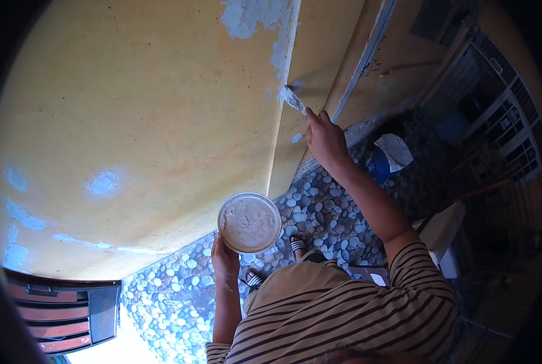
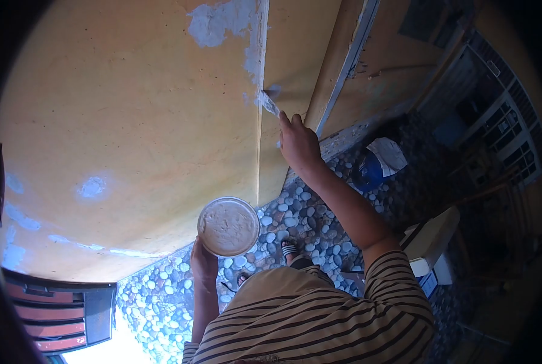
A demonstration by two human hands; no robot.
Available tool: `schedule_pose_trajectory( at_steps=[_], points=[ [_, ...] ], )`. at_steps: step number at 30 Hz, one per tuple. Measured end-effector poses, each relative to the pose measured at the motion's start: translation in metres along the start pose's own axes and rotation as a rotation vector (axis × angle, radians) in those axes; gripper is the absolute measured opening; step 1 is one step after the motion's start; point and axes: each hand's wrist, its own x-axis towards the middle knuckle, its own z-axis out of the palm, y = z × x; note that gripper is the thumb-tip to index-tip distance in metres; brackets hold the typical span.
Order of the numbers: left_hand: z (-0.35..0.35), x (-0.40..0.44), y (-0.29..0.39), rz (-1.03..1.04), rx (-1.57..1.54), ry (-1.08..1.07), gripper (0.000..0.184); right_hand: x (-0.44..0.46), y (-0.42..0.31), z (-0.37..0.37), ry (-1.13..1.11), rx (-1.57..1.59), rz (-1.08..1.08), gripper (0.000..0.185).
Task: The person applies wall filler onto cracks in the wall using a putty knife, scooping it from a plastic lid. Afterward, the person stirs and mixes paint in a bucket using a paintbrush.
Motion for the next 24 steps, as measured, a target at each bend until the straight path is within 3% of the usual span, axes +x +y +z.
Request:
schedule_pose_trajectory(
  at_steps=[4, 16, 18, 24],
  points=[
    [0.009, -0.005, 0.002, 0.008, -0.002, -0.011, 0.036, -0.009, -0.005, 0.003, 0.047, 0.048, 0.016, 0.04],
    [-0.004, -0.001, -0.002, 0.009, -0.003, -0.011, 0.037, -0.014, -0.009, 0.026, 0.064, 0.124, 0.057, 0.047],
    [-0.003, 0.001, -0.002, 0.013, 0.012, -0.019, 0.038, -0.016, -0.011, 0.027, -0.014, 0.115, 0.133, 0.047],
    [-0.002, 0.0, -0.001, 0.016, 0.007, -0.033, 0.039, -0.018, -0.009, 0.028, 0.089, 0.187, 0.053, 0.048]
  ],
)
